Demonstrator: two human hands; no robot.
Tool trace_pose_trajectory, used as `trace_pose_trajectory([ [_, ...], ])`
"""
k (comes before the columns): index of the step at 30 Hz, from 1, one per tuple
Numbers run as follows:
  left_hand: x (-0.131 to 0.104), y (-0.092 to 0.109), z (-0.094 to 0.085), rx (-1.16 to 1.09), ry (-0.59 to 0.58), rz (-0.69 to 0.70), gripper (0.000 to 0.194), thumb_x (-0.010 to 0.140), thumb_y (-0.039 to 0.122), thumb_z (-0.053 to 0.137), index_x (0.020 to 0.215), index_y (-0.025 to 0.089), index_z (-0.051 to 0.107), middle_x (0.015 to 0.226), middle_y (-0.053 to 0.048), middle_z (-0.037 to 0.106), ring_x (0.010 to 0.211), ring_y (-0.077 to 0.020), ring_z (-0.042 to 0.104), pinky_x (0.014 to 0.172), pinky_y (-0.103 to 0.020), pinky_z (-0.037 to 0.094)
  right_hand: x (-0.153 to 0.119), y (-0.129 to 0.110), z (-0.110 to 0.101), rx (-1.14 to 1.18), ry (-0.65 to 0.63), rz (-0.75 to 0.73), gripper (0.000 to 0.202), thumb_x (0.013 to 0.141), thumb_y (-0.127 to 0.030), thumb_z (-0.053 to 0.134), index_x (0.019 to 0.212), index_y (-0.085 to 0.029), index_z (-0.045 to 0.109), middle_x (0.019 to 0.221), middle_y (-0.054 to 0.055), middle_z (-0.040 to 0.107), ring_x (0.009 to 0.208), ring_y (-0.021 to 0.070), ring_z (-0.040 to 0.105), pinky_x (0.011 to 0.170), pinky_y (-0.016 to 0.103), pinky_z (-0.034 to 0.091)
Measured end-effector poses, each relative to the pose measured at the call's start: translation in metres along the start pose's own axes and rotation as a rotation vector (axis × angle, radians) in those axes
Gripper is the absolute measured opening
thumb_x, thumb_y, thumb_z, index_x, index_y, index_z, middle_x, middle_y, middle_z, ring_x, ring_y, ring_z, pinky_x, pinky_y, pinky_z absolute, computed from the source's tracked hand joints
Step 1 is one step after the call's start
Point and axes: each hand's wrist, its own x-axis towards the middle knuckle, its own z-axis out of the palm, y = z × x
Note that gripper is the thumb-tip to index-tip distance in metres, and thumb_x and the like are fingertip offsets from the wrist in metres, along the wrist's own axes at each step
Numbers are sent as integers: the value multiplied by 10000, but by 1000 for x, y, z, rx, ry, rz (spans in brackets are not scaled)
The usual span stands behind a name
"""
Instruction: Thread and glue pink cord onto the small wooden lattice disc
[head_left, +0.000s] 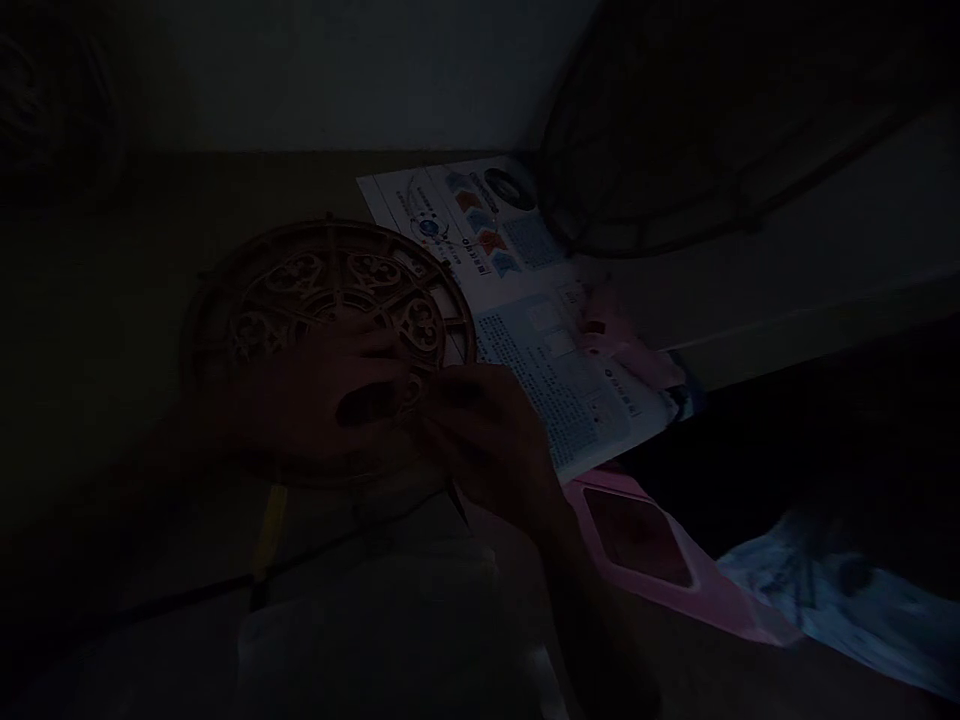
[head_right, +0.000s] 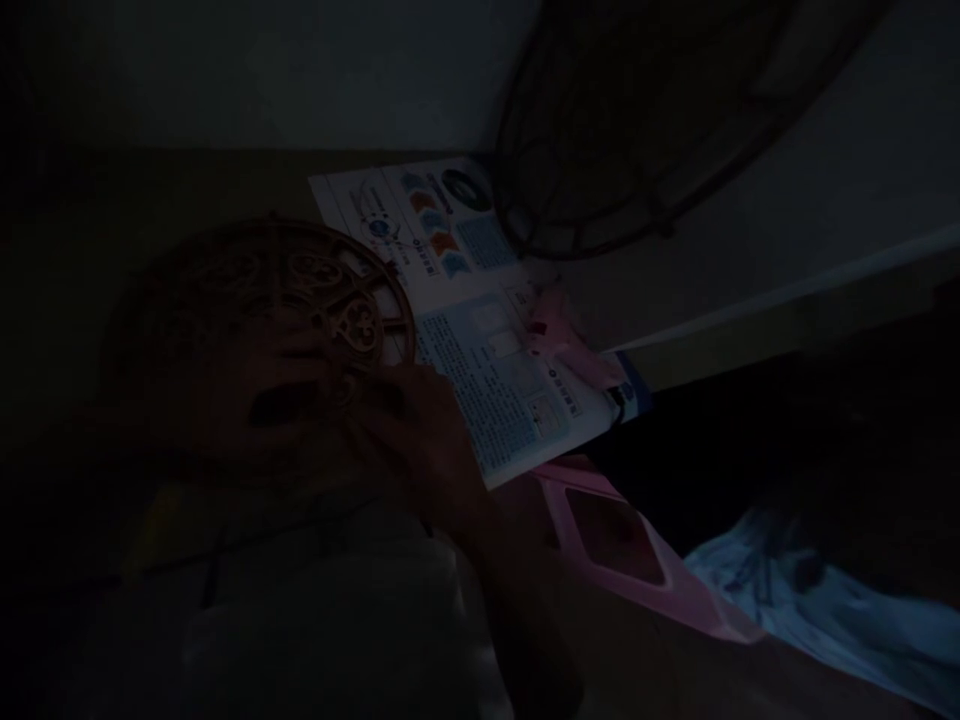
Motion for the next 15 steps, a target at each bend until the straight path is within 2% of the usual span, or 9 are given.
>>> trace_pose_trajectory([
  [4,0,1,0,-19,18,-3,182,975,311,556,1022,196,689,1128,-82,655,1032,-241,585,930,-389,437,0,1,0,4,2,-14,167,942,-152,696,1104,-194,700,1187,143,685,1117,258,645,840,421,589],
  [10,2,1,0,-12,12,-35,234,999,374,554,1022,191,699,1132,-84,671,1081,-251,594,1001,-427,439,0,1,0,17,7,-13,152,947,-142,678,1086,-199,696,1188,139,683,1107,254,643,843,424,585],
  [15,3,2,0,-20,0,-21,205,997,324,544,1001,200,708,1144,-73,675,1077,-243,608,987,-419,446,0,1,0,14,4,-4,126,946,-154,685,1063,-201,695,1192,139,686,1098,251,651,831,417,585],
])
